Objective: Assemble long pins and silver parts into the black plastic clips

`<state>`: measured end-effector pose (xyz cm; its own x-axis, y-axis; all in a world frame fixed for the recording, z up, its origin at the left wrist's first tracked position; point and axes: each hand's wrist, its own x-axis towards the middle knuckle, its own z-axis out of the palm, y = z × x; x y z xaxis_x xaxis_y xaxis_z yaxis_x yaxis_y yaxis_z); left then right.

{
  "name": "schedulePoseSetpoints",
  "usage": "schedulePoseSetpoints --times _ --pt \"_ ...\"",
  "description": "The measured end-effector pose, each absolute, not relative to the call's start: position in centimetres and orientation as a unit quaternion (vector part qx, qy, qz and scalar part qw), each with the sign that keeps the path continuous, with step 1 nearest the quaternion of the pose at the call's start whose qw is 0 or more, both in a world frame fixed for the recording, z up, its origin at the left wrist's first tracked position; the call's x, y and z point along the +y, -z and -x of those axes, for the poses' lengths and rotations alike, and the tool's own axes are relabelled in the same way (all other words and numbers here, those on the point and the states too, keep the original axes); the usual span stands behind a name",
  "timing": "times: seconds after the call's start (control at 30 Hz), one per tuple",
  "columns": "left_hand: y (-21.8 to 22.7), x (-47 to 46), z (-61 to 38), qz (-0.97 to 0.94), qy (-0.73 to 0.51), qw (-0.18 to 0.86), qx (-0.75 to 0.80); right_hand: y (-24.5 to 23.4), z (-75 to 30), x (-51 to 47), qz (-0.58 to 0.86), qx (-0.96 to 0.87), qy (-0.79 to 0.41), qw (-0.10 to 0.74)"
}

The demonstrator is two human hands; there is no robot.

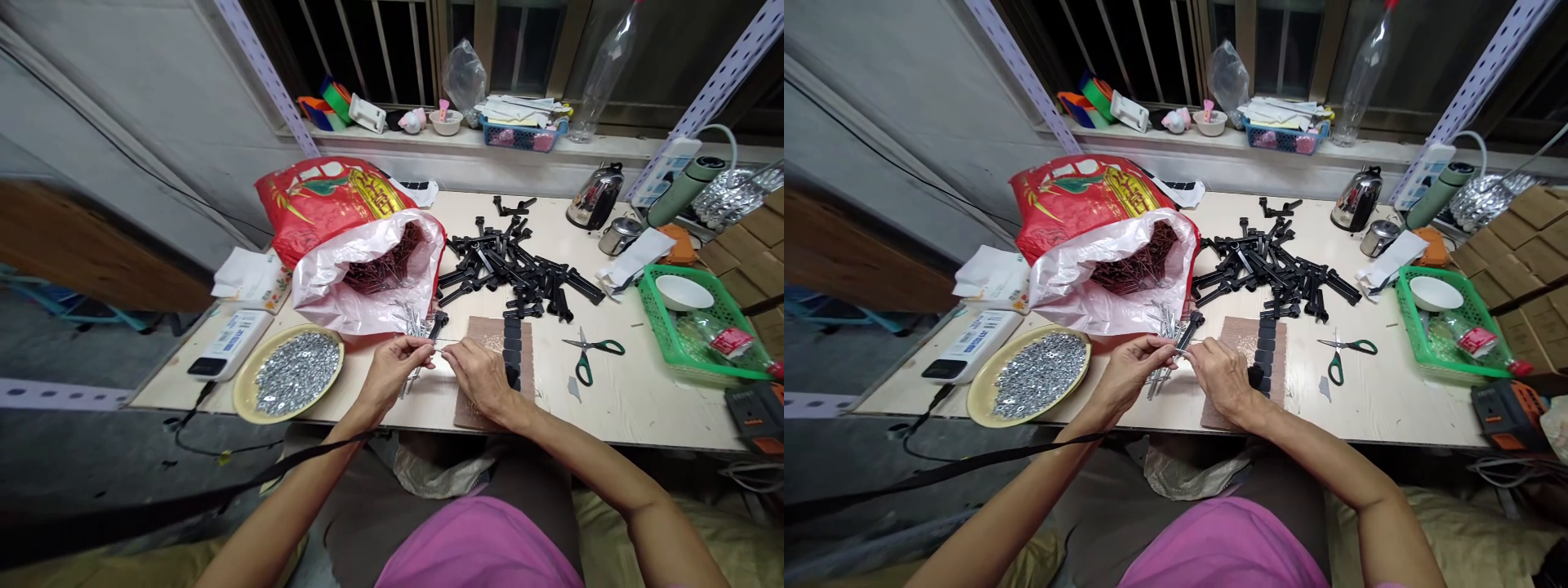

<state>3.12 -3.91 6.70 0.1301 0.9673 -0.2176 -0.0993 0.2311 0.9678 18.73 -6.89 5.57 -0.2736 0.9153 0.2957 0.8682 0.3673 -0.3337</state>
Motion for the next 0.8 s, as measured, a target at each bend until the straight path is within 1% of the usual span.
schedulePoseSetpoints --times 0.13,0.23,0.3,0.43,0.5,0.6,0.67,0.73,0.8 --pt "-6.7 -4.0 -3.5 -0.43 -0.445 0.61 0.496 -5.4 -18.8 -7.0 0.559 -0.794 -0.051 0.232" --pt "-6.6 -4.1 -3.9 -0.447 -0.45 0.579 0.512 -5.4 -18.9 -7.1 0.571 -0.788 -0.055 0.224" --pt "-6.5 -4.2 -4.1 -0.455 -0.45 0.563 0.523 -5.4 -19.0 -7.1 0.579 -0.78 -0.081 0.225" --pt "-6.2 -4.2 -4.3 -0.461 -0.453 0.565 0.512 -5.5 -19.4 -7.0 0.555 -0.765 -0.161 0.284" --pt "-6.0 -4.2 -4.4 -0.464 -0.454 0.565 0.51 -5.3 -19.6 -7.0 0.548 -0.767 -0.152 0.298" --pt "-5.8 -4.3 -4.6 -0.469 -0.462 0.547 0.517 -5.0 -19.5 -7.1 0.567 -0.777 -0.087 0.259" --pt "-5.6 -4.3 -4.7 -0.47 -0.471 0.534 0.522 -5.0 -19.3 -7.2 0.588 -0.772 -0.064 0.234" --pt "-5.4 -4.3 -4.8 -0.471 -0.48 0.522 0.525 -5.3 -19.1 -7.3 0.601 -0.759 -0.092 0.233" --pt "-5.3 -4.3 -4.9 -0.469 -0.488 0.514 0.527 -5.6 -19.1 -7.2 0.602 -0.745 -0.147 0.247"
